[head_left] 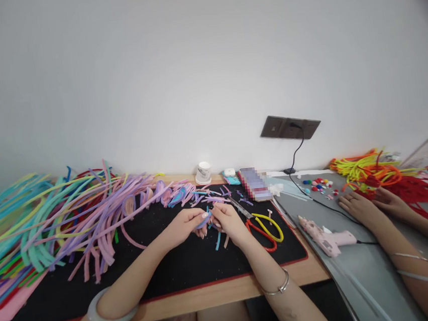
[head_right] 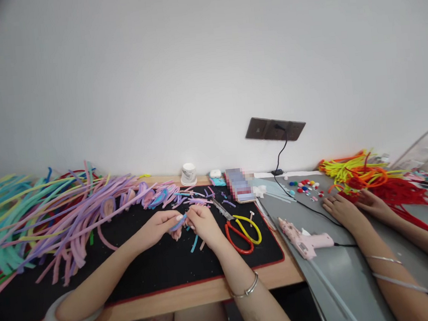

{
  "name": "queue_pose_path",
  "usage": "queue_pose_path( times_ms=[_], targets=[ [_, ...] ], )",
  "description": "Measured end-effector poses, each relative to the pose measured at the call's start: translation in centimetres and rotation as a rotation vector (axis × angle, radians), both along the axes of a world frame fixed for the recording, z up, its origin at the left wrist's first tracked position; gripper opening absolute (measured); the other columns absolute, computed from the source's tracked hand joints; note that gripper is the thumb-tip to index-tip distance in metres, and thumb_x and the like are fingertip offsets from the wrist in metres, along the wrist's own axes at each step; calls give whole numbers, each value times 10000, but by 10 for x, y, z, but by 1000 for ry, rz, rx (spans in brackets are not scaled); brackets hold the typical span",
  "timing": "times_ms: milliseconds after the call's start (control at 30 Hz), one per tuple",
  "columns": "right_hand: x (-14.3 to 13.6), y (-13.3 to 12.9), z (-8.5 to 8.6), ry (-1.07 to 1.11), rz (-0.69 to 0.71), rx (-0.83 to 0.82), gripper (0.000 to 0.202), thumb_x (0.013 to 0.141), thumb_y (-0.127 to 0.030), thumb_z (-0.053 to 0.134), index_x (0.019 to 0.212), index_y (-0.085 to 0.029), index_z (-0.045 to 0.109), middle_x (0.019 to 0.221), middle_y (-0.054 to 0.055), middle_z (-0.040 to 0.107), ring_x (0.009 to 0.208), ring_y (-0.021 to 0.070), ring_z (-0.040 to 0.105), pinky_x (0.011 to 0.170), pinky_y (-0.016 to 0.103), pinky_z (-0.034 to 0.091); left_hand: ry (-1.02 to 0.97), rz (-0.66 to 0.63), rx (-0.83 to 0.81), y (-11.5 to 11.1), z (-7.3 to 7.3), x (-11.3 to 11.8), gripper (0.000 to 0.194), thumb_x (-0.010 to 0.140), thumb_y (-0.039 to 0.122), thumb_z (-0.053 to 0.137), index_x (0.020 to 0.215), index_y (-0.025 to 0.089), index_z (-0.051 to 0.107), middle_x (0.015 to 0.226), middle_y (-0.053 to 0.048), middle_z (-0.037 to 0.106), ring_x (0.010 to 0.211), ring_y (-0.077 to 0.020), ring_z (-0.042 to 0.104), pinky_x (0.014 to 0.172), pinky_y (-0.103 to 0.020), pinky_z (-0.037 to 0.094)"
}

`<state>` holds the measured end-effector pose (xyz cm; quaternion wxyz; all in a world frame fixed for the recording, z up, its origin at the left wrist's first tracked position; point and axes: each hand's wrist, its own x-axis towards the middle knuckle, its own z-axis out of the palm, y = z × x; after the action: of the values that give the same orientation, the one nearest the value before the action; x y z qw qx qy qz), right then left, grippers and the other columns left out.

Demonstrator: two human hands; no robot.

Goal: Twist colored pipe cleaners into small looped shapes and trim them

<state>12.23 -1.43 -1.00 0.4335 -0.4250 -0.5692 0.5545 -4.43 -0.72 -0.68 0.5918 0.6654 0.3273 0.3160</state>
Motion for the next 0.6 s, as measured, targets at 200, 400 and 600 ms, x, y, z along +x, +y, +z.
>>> queue_pose_path(
  times_ms=[200, 400, 600],
  targets=[
    [0, -3, 5, -33, 37, 5, 340, 828, -422, 527, 604, -197, 406, 467, -84, 352, 378, 48, 229, 366, 182, 171, -66, -10, -117, -2, 0, 0, 378, 832, 504, 550, 715, 145, 551, 603, 6, 569, 513, -98, 523, 544, -228, 431],
    [4, -2, 6, -106, 90, 13, 343, 809, -422, 553, 600, -199, 397, 496, -77, 337, 423, 62, 229, 406, 191, 169, 67, -37, 81, 0, -5, -1, 346, 861, 470, 523, 713, 158, 548, 632, 18, 558, 489, -93, 501, 508, -225, 405],
    [5, -5, 13, -115, 129, 257, 375, 825, -497, 538, 613, -193, 476, 544, -40, 379, 510, 105, 327, 496, 229, 258, -188, -140, -215, -8, -1, 1, 373, 805, 486, 614, 673, 149, 528, 510, 47, 462, 435, -64, 387, 477, -204, 349]
  ],
)
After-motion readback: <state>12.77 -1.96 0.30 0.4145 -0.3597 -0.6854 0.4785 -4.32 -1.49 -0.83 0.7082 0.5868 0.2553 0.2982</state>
